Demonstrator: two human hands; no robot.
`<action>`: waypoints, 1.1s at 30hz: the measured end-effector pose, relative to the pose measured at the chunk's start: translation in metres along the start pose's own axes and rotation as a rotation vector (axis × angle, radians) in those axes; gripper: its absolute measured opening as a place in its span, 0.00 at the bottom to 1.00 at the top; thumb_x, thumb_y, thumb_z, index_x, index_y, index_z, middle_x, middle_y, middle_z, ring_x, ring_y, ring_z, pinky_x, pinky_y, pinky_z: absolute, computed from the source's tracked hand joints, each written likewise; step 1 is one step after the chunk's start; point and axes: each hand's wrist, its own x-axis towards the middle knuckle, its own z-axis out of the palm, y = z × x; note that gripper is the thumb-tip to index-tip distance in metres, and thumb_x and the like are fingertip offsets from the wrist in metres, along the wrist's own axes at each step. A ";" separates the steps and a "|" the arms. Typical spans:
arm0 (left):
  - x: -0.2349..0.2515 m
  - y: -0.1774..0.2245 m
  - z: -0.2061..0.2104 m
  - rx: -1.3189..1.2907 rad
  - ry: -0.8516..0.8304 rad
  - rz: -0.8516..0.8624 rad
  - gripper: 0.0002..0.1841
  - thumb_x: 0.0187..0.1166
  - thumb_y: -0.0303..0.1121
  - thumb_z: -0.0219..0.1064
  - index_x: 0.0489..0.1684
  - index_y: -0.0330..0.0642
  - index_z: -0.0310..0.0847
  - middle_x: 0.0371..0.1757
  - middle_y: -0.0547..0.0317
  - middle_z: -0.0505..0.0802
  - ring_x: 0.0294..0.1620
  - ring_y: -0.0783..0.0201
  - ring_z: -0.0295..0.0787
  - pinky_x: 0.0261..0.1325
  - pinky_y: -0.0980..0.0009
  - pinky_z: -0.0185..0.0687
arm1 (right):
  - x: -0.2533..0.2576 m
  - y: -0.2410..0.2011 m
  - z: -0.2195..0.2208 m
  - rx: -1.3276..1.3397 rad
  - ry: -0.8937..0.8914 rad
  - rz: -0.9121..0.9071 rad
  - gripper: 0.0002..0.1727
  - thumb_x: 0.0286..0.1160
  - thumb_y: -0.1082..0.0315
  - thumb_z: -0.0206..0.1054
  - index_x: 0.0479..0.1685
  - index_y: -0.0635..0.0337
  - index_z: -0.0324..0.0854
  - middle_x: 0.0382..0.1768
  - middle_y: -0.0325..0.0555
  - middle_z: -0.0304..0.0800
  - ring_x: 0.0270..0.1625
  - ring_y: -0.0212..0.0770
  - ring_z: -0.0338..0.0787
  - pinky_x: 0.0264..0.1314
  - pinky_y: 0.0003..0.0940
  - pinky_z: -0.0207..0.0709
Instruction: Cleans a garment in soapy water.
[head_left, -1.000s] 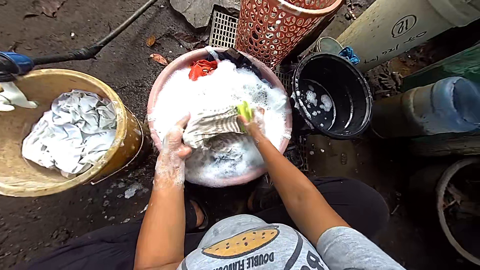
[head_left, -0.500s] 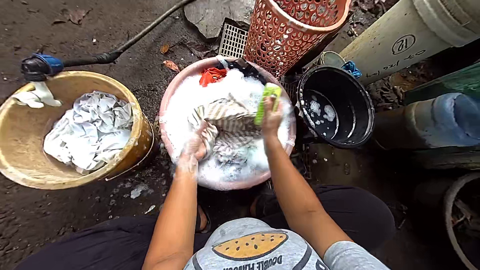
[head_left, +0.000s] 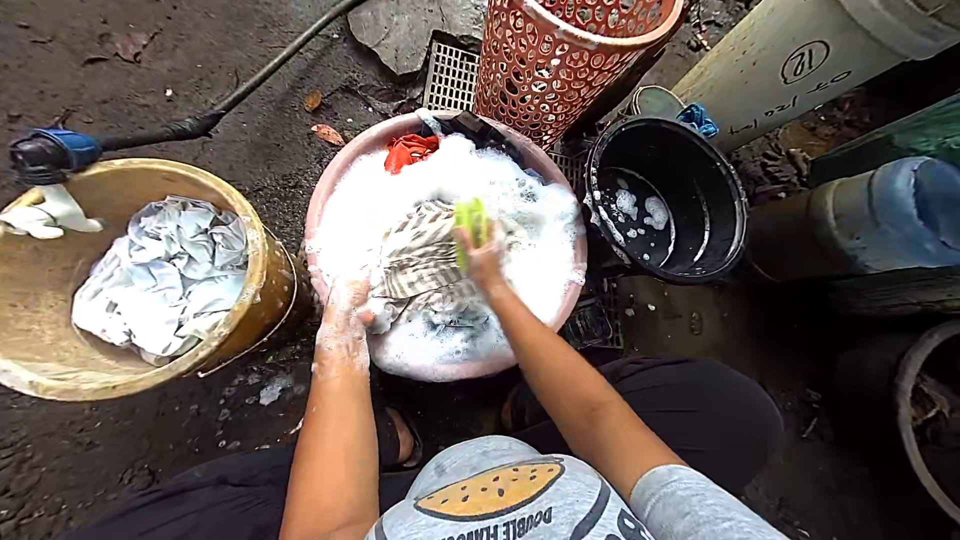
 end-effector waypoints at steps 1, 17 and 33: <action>-0.001 0.002 0.008 0.018 0.010 -0.004 0.30 0.74 0.43 0.74 0.77 0.47 0.73 0.59 0.54 0.89 0.54 0.63 0.87 0.53 0.59 0.87 | -0.018 -0.016 0.019 0.067 -0.113 -0.100 0.34 0.72 0.56 0.77 0.72 0.71 0.75 0.62 0.65 0.86 0.61 0.52 0.90 0.67 0.49 0.86; 0.000 0.061 -0.010 -0.619 -0.511 0.265 0.27 0.94 0.53 0.37 0.66 0.51 0.80 0.57 0.62 0.94 0.58 0.67 0.91 0.63 0.62 0.89 | 0.103 0.005 -0.166 0.378 0.182 0.185 0.30 0.86 0.47 0.61 0.76 0.61 0.72 0.58 0.48 0.87 0.53 0.38 0.90 0.58 0.40 0.87; -0.011 0.003 0.019 -0.261 0.060 -0.089 0.29 0.80 0.30 0.65 0.82 0.49 0.64 0.68 0.52 0.83 0.61 0.60 0.83 0.57 0.57 0.84 | 0.058 0.063 -0.038 -0.515 -0.171 0.015 0.38 0.79 0.50 0.71 0.90 0.43 0.66 0.78 0.67 0.77 0.76 0.67 0.81 0.76 0.64 0.76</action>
